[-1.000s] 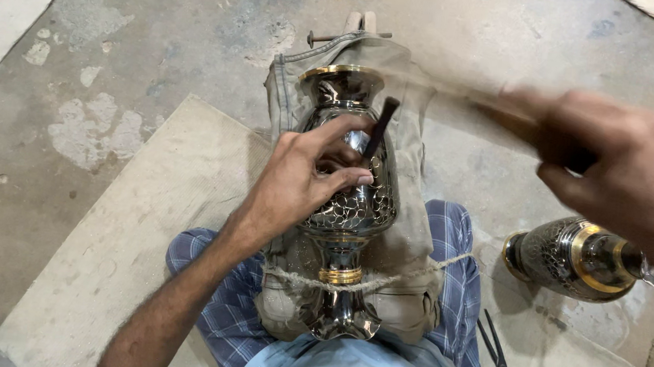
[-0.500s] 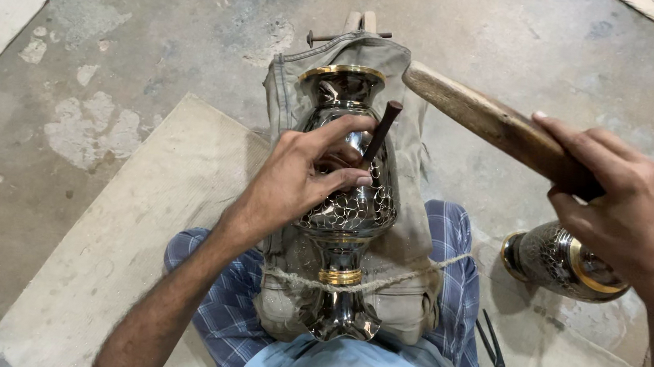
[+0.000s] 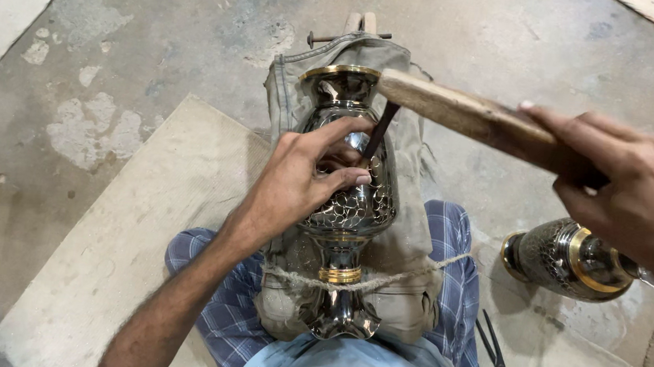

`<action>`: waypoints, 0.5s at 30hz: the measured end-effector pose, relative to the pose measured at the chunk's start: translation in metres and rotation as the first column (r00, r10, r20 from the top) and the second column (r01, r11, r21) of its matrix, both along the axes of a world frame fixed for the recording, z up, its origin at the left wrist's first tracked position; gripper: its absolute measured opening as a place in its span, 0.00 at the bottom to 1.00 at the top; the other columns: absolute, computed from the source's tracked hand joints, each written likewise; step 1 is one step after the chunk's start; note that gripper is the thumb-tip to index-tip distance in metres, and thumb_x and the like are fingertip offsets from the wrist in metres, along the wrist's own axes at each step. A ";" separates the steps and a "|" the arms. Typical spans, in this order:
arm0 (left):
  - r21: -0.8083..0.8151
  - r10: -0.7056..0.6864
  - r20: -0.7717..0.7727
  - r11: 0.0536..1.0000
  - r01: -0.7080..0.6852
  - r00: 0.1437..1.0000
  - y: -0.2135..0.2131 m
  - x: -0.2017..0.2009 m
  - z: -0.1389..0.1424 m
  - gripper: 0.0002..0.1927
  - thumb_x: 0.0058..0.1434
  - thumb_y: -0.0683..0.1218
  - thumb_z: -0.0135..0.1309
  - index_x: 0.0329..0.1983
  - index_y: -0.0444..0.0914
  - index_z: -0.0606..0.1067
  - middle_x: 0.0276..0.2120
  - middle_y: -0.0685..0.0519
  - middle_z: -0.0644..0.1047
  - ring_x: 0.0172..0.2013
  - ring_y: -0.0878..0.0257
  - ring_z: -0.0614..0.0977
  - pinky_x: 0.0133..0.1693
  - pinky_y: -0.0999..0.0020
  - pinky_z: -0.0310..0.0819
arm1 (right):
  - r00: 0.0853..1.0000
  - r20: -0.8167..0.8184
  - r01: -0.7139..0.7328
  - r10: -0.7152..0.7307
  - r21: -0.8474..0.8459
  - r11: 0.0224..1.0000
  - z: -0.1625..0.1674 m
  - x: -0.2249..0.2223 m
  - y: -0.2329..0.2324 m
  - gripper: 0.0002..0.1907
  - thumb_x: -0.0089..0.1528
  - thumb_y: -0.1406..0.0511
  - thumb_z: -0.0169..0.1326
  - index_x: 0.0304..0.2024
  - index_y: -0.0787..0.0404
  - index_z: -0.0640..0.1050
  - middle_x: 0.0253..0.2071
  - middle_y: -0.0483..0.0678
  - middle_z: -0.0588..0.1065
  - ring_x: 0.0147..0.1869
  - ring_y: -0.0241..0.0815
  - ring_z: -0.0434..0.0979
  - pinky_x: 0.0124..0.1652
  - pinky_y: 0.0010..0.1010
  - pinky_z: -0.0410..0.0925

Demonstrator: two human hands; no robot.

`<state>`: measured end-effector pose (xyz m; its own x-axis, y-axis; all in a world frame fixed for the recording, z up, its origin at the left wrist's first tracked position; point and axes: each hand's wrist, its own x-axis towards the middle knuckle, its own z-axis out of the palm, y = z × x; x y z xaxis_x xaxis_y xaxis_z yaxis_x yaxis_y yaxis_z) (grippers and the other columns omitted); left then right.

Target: The person sits on the floor and uses a hammer and chisel to engrave floral patterns onto a polished metal vessel. They repeatedly strike the chisel against the surface to create decorative indentations.

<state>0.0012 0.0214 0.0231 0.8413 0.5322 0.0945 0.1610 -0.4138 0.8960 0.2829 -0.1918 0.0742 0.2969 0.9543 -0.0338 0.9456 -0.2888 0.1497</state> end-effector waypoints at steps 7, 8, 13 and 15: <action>-0.015 0.005 -0.004 1.000 -0.005 1.000 0.001 -0.002 -0.005 0.27 0.59 0.45 0.64 0.62 0.45 0.72 0.37 0.50 0.86 0.41 0.60 0.90 0.43 0.59 0.89 | 0.968 -0.245 0.021 0.049 0.274 0.962 -0.002 -0.013 -0.006 0.33 0.58 0.69 0.58 0.67 0.53 0.73 0.43 0.50 0.79 0.33 0.41 0.78 0.28 0.32 0.75; -0.009 0.006 -0.015 1.000 -0.006 1.000 0.001 -0.003 -0.007 0.26 0.61 0.44 0.63 0.62 0.47 0.72 0.38 0.50 0.86 0.41 0.60 0.89 0.43 0.58 0.89 | 0.991 -0.125 0.058 -0.037 0.172 0.983 -0.007 -0.013 -0.010 0.32 0.59 0.68 0.60 0.68 0.49 0.74 0.41 0.47 0.80 0.29 0.40 0.78 0.27 0.32 0.75; -0.014 0.139 0.182 0.990 -0.139 0.973 0.006 -0.018 -0.017 0.22 0.67 0.43 0.60 0.63 0.48 0.71 0.41 0.50 0.85 0.41 0.59 0.91 0.40 0.60 0.91 | 0.806 -0.586 0.235 0.082 0.445 0.864 -0.047 -0.016 -0.036 0.26 0.58 0.68 0.62 0.59 0.63 0.76 0.37 0.53 0.79 0.32 0.43 0.79 0.32 0.36 0.76; 0.043 0.185 0.173 0.980 -0.195 0.967 0.009 -0.028 -0.017 0.23 0.67 0.43 0.61 0.64 0.46 0.70 0.40 0.49 0.86 0.40 0.59 0.90 0.40 0.62 0.92 | 0.398 -0.792 0.327 0.462 0.593 0.736 -0.069 -0.031 -0.052 0.20 0.56 0.67 0.59 0.52 0.61 0.76 0.39 0.48 0.79 0.37 0.38 0.82 0.40 0.32 0.80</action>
<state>-0.0269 0.0300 0.0058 0.6949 0.6699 0.2617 0.0917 -0.4434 0.8916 0.2515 -0.2438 0.0052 0.4013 0.8559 0.3261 0.4105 0.1502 -0.8994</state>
